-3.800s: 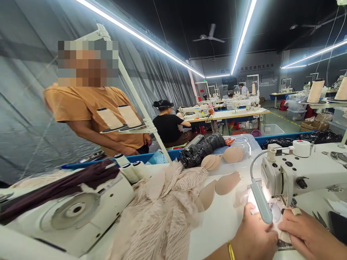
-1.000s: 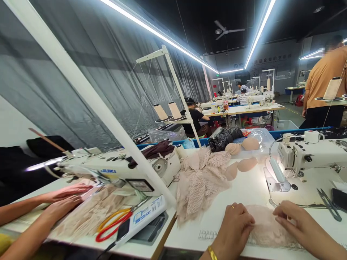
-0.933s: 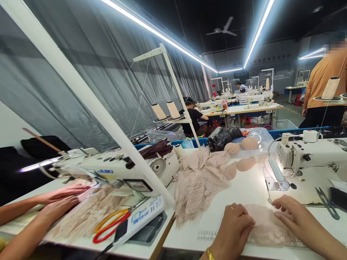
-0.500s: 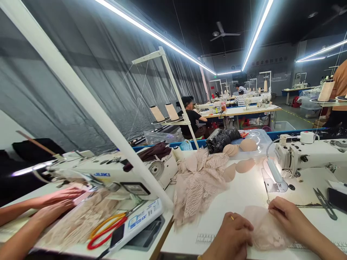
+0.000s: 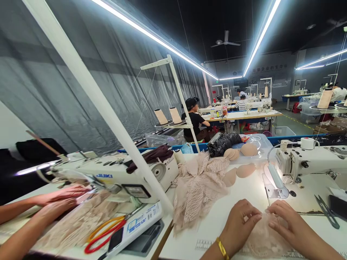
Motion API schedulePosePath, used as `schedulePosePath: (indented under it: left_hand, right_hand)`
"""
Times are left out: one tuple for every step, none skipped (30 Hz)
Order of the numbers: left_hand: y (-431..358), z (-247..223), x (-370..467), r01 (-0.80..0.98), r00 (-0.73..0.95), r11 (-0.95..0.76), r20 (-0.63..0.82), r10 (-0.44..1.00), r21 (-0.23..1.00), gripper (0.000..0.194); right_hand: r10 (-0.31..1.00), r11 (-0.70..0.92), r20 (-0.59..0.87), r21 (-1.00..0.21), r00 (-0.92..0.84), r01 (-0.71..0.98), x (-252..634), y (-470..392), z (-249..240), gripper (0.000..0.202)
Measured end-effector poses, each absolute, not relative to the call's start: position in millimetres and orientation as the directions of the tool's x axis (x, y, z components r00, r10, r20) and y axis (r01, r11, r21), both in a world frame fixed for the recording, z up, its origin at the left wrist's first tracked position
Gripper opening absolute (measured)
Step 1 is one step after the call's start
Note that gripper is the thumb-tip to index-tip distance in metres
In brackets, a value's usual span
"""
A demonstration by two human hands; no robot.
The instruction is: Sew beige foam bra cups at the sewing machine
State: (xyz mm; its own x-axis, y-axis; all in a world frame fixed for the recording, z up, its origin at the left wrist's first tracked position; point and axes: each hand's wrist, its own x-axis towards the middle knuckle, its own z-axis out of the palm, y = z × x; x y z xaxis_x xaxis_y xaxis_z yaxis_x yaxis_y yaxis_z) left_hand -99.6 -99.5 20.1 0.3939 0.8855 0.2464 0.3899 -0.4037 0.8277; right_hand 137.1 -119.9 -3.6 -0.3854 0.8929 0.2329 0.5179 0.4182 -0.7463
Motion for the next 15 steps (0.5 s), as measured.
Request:
schedulePosePath:
  left_hand:
    - [-101, 20, -100, 0.370, 0.402, -0.438, 0.284, 0.871, 0.819, 0.018]
    - [-102, 20, -100, 0.355, 0.409, -0.467, 0.315, 0.856, 0.810, 0.021]
    - [-104, 19, -100, 0.333, 0.419, -0.481, 0.330, 0.846, 0.811, 0.025]
    - [-106, 19, -100, 0.305, 0.435, -0.469, 0.316, 0.843, 0.829, 0.029]
    - [-108, 17, -100, 0.278, 0.458, -0.429, 0.273, 0.846, 0.860, 0.032]
    - [-109, 16, -101, 0.260, 0.483, -0.369, 0.211, 0.850, 0.892, 0.035]
    - [-110, 15, -102, 0.259, 0.506, -0.304, 0.140, 0.851, 0.917, 0.036]
    - [-109, 14, -103, 0.287, 0.527, -0.249, 0.065, 0.848, 0.925, 0.036]
    - [-106, 14, -104, 0.342, 0.537, -0.216, -0.001, 0.843, 0.915, 0.036]
    - [-102, 15, -105, 0.408, 0.537, -0.206, -0.051, 0.842, 0.890, 0.035]
    - [-96, 17, -106, 0.469, 0.529, -0.213, -0.080, 0.845, 0.857, 0.034]
    - [-87, 20, -107, 0.521, 0.520, -0.230, -0.091, 0.850, 0.822, 0.033]
    - [-76, 24, -107, 0.562, 0.508, -0.258, -0.082, 0.858, 0.786, 0.031]
    - [-63, 28, -106, 0.593, 0.493, -0.294, -0.048, 0.869, 0.750, 0.027]
    - [-47, 31, -104, 0.619, 0.474, -0.333, 0.000, 0.880, 0.712, 0.023]
  right_hand:
    - [0.890, 0.420, 0.231, -0.754, -0.394, 0.505, 135, -120, -2, 0.030]
    - [0.888, 0.418, 0.228, -0.759, -0.399, 0.499, 132, -120, 0, 0.031]
    - [0.892, 0.411, 0.223, -0.763, -0.394, 0.498, 128, -121, 2, 0.032]
    - [0.899, 0.397, 0.214, -0.768, -0.383, 0.502, 126, -121, 4, 0.035]
    - [0.908, 0.373, 0.197, -0.783, -0.370, 0.498, 123, -122, 5, 0.038]
    - [0.916, 0.341, 0.173, -0.810, -0.363, 0.477, 122, -122, 6, 0.041]
    - [0.920, 0.304, 0.142, -0.847, -0.367, 0.436, 122, -122, 5, 0.043]
    - [0.917, 0.260, 0.104, -0.889, -0.385, 0.377, 122, -121, 4, 0.047]
    - [0.911, 0.204, 0.063, -0.928, -0.407, 0.312, 124, -119, 2, 0.051]
    - [0.903, 0.147, 0.027, -0.957, -0.428, 0.248, 125, -116, -2, 0.056]
    - [0.899, 0.098, 0.001, -0.975, -0.438, 0.198, 126, -111, -5, 0.060]
    - [0.900, 0.061, -0.018, -0.984, -0.436, 0.166, 127, -106, -9, 0.064]
    - [0.907, 0.038, -0.030, -0.988, -0.420, 0.151, 127, -100, -13, 0.066]
    - [0.916, 0.026, -0.036, -0.988, -0.399, 0.150, 128, -94, -16, 0.067]
    - [0.925, 0.025, -0.036, -0.988, -0.379, 0.153, 128, -88, -19, 0.067]
